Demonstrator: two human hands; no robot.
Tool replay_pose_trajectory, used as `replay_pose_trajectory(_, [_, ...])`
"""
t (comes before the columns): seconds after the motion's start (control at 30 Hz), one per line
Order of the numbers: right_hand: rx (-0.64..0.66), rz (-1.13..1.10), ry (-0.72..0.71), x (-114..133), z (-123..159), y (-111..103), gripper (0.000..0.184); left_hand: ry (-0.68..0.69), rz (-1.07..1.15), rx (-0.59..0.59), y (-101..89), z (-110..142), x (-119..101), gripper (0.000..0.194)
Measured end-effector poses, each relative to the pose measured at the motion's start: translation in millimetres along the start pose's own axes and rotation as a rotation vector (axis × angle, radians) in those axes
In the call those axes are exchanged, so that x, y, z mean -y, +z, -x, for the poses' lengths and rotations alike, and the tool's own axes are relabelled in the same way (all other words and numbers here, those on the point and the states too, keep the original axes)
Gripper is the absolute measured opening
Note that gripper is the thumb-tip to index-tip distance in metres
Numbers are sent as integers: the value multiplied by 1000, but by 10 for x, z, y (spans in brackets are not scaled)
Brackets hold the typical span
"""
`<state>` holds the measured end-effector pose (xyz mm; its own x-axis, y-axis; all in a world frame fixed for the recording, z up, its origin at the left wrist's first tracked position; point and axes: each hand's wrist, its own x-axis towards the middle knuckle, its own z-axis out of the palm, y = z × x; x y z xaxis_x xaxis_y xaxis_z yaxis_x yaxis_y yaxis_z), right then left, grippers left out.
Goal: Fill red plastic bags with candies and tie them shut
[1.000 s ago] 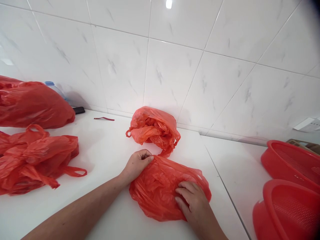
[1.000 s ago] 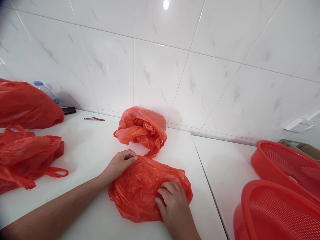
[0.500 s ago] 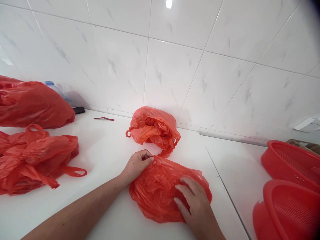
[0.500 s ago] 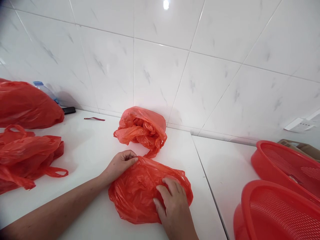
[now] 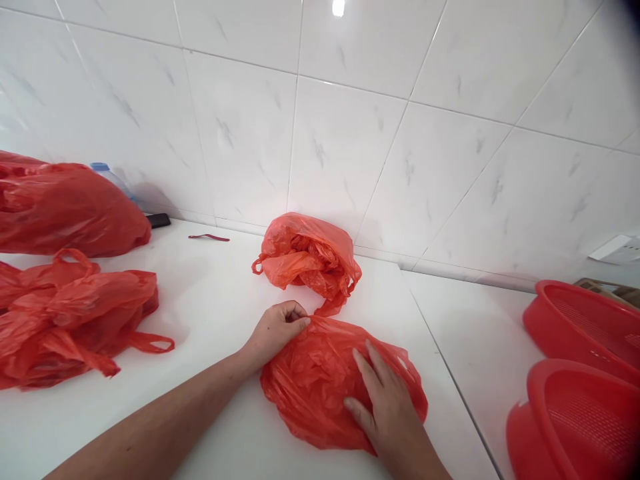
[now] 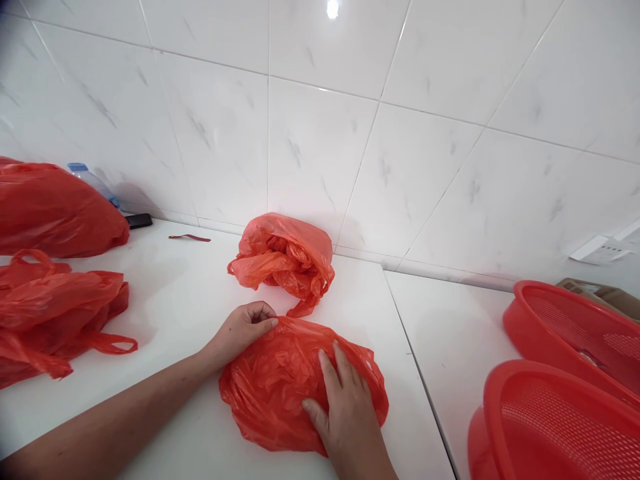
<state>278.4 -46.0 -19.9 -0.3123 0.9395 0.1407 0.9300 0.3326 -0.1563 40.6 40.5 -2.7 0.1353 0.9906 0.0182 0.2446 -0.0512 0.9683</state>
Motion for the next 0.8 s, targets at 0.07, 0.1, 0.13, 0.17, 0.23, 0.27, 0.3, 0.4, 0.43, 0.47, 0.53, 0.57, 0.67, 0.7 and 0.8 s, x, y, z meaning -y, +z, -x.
replay_pose_trajectory(0.07, [-7, -5, 28, -31, -7, 27, 64, 1, -10, 7, 0, 3, 0, 14])
replay_pose_trajectory(0.1, [-11, -9, 38, -46, -10, 41, 65, 2, -15, 10, 1, 4, 1, 14])
replay_pose_trajectory(0.13, [-14, -14, 45, -57, -13, 52, 67, 4, -21, 12, 3, 5, 4, 14])
replay_pose_trajectory(0.17, [-19, -18, 50, -66, -14, 60, 68, 6, -25, 13, 4, 5, 7, 14])
replay_pose_trajectory(0.23, [-32, -22, 47, -70, -15, 64, 67, 10, -33, 11, 7, 3, 18, 14])
replay_pose_trajectory(0.27, [-42, -19, 38, -67, -13, 59, 66, 11, -35, 9, 9, 1, 23, 14])
replay_pose_trajectory(0.3, [-55, -14, 27, -60, -10, 51, 64, 12, -36, 8, 9, 0, 28, 14])
replay_pose_trajectory(0.4, [-111, 11, -19, -33, 3, 18, 55, 12, -36, 5, 10, -3, 32, 14])
replay_pose_trajectory(0.43, [-133, 19, -37, -25, 7, 9, 52, 12, -36, 5, 9, -2, 30, 14])
replay_pose_trajectory(0.47, [-154, 26, -56, -19, 11, 3, 49, 11, -36, 7, 9, -2, 26, 14])
replay_pose_trajectory(0.53, [-184, 36, -86, -13, 15, 1, 46, 9, -36, 9, 8, -1, 17, 14])
replay_pose_trajectory(0.57, [-187, 37, -93, -13, 15, 5, 46, 8, -36, 9, 8, -1, 12, 15])
replay_pose_trajectory(0.67, [-121, 31, -96, -16, 6, 23, 47, 4, -38, 1, 9, 2, 4, 15])
replay_pose_trajectory(0.7, [-83, 28, -95, -16, 1, 28, 47, 4, -38, -1, 10, 2, 3, 16])
replay_pose_trajectory(0.8, [2, 18, -89, -8, -4, 25, 49, 3, -37, -2, 11, 4, 5, 16])
